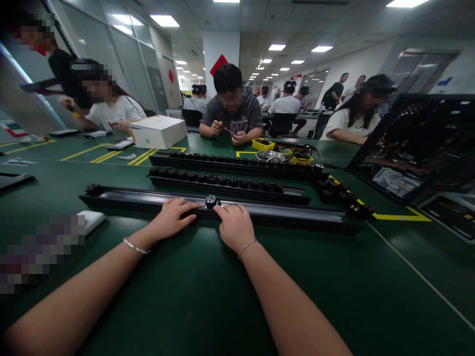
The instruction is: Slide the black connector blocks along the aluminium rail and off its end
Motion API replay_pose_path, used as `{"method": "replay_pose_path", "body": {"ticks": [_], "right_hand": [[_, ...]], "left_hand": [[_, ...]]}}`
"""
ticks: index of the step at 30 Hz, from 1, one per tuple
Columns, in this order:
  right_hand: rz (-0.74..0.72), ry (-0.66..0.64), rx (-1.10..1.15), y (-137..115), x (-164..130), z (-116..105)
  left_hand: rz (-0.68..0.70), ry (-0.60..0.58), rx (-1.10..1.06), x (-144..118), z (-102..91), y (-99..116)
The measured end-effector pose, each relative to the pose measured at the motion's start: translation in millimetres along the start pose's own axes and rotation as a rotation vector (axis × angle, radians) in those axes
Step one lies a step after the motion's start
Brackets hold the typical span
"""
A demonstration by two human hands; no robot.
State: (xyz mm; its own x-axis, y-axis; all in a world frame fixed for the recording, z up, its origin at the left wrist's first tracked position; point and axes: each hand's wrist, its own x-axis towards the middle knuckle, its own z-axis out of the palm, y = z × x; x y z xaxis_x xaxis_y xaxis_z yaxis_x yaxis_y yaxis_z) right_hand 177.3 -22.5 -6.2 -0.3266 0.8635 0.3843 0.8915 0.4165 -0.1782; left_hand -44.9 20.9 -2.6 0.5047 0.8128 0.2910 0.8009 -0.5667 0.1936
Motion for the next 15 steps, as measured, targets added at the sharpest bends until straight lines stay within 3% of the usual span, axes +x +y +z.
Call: {"method": "replay_pose_path", "body": {"ticks": [15], "right_hand": [[0.015, 0.017, -0.033, 2.5, -2.3, -2.5]], "left_hand": [[-0.007, 0.0, -0.016, 0.0, -0.6, 0.8]]}}
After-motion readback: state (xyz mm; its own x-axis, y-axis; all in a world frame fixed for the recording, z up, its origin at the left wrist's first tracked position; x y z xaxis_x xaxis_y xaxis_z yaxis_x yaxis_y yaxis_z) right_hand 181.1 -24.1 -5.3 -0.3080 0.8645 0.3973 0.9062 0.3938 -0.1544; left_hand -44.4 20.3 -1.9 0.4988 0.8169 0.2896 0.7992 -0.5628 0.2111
